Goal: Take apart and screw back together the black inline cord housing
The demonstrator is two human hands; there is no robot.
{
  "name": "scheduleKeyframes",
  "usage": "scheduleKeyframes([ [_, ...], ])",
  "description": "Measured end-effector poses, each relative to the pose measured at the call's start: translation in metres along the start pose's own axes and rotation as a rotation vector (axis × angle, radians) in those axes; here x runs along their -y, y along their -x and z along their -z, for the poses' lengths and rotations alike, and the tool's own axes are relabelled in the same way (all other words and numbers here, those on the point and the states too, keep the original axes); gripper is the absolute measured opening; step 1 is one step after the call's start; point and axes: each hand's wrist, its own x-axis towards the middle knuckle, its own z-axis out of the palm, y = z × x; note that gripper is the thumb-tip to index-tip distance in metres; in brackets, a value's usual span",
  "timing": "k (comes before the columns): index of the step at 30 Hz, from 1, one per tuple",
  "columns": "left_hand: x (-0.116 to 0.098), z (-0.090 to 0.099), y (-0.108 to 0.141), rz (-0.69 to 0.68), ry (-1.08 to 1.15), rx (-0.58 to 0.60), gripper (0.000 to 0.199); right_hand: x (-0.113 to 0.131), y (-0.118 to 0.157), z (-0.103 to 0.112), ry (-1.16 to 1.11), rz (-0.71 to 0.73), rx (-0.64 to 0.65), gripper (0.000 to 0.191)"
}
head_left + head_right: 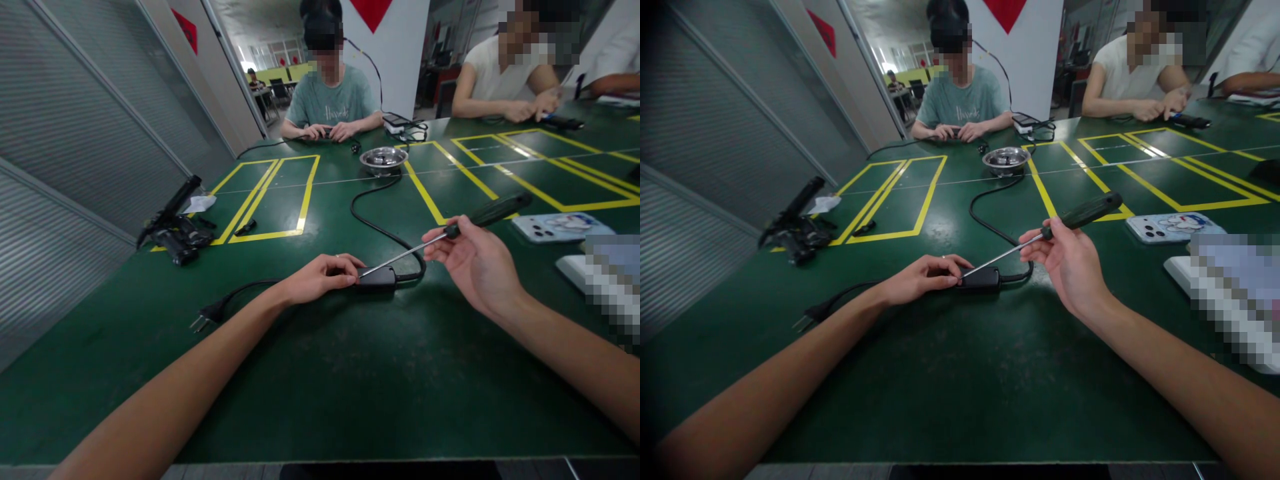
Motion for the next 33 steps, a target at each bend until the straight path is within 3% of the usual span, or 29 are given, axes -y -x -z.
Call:
scheduleKeyframes([
  [5, 0.000, 0.003, 0.000, -0.017, 0.008, 0.045, 0.016, -0.001, -0.001, 0.002, 0.000, -0.010, -0.011, 0.016],
  [10, 0.005, -0.003, -0.001, 0.018, 0.043, -0.030, 0.018, -0.001, -0.002, 0.002, 0.011, 0.010, -0.026, 0.016],
  [22, 0.006, -0.005, -0.004, 0.034, 0.058, -0.065, 0.011, 0.000, 0.008, -0.006, 0.099, 0.097, 0.087, 0.009],
  [27, 0.004, -0.005, -0.003, 0.032, 0.068, -0.057, 0.011, 0.002, 0.010, -0.006, 0.262, 0.183, 0.099, 0.012],
  [31, 0.006, -0.005, -0.003, 0.030, 0.065, -0.058, 0.011, 0.004, 0.009, -0.005, 0.508, 0.278, 0.005, 0.019],
  [33, 0.007, -0.005, -0.004, 0.034, 0.064, -0.058, 0.011, 0.004, 0.008, -0.005, 0.520, 0.284, -0.022, 0.020],
])
